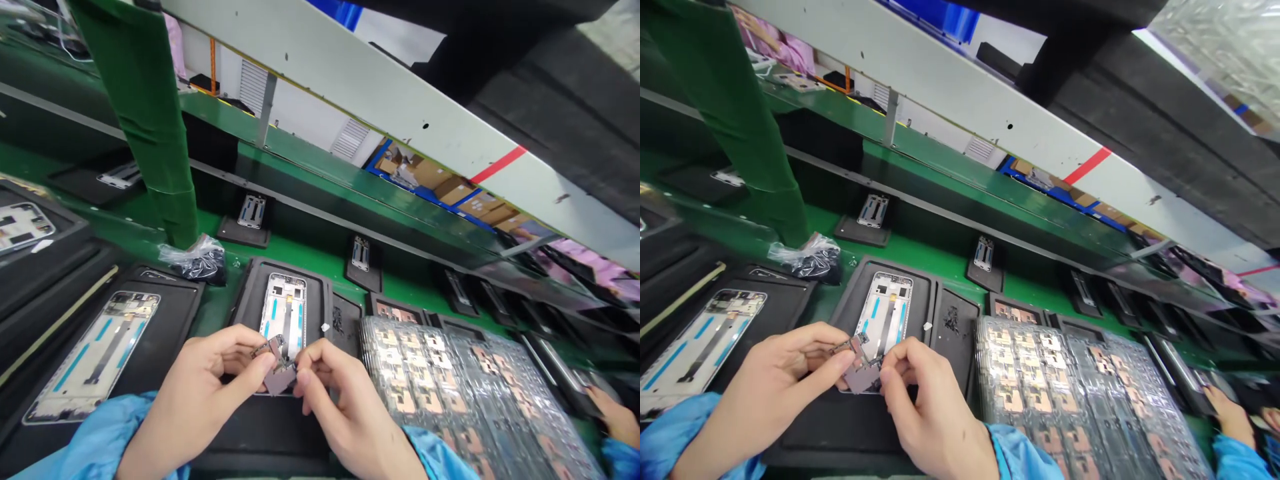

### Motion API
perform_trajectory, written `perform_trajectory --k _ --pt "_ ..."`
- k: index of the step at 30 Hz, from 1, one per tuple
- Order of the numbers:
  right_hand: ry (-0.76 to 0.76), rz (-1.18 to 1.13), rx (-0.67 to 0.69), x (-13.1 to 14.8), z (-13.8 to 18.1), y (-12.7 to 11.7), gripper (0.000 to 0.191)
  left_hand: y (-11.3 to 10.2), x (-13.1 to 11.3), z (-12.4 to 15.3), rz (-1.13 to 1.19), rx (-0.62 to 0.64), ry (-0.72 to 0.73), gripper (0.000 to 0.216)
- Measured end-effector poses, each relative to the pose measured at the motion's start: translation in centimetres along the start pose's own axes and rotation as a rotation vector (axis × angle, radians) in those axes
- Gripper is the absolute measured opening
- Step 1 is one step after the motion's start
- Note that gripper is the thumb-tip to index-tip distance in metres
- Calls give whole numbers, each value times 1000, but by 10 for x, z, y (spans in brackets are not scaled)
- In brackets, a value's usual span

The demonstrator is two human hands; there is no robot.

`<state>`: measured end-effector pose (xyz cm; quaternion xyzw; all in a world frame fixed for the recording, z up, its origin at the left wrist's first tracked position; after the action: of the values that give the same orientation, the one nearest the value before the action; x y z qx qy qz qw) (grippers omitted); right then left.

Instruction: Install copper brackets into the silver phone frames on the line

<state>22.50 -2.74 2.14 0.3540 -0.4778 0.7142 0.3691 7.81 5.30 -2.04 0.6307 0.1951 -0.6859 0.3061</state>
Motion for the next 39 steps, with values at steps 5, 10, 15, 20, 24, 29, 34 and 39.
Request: perform_trajectory --k 5,10,15,20,24,29,34,39 --pt "9 -50 -49 -13 -6 1 22 5 -3 2 -12 70 -4 13" --pt "-2 -17 -54 -10 -5 1 23 7 -4 4 -7 127 -3 18" --pt "-15 45 -50 -6 -2 1 28 9 -3 5 55 209 -45 22" --pt "110 -326 88 -14 0 8 35 6 -2 2 191 156 -52 21" --pt "91 -419 132 -11 0 8 44 6 0 1 228 148 -57 22" --pt "111 -398 131 -13 -2 6 39 3 -4 0 222 128 -54 22" --pt "-22 -70 -21 0 1 -5 21 -1 -3 -2 215 83 -57 21" --pt "-234 390 -134 22 6 -3 7 -1 -3 1 217 60 -48 21"
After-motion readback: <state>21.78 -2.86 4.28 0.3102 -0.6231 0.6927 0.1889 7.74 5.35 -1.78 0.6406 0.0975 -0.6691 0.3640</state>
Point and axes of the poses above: each hand's wrist, its own z-axis away from the middle knuckle, its own y-axis out of the palm, x = y × z, the point moved 7 cm from there along -z, towards the middle knuckle, and after that the axes turned 12 degrees about x, right-handed, at the moved point
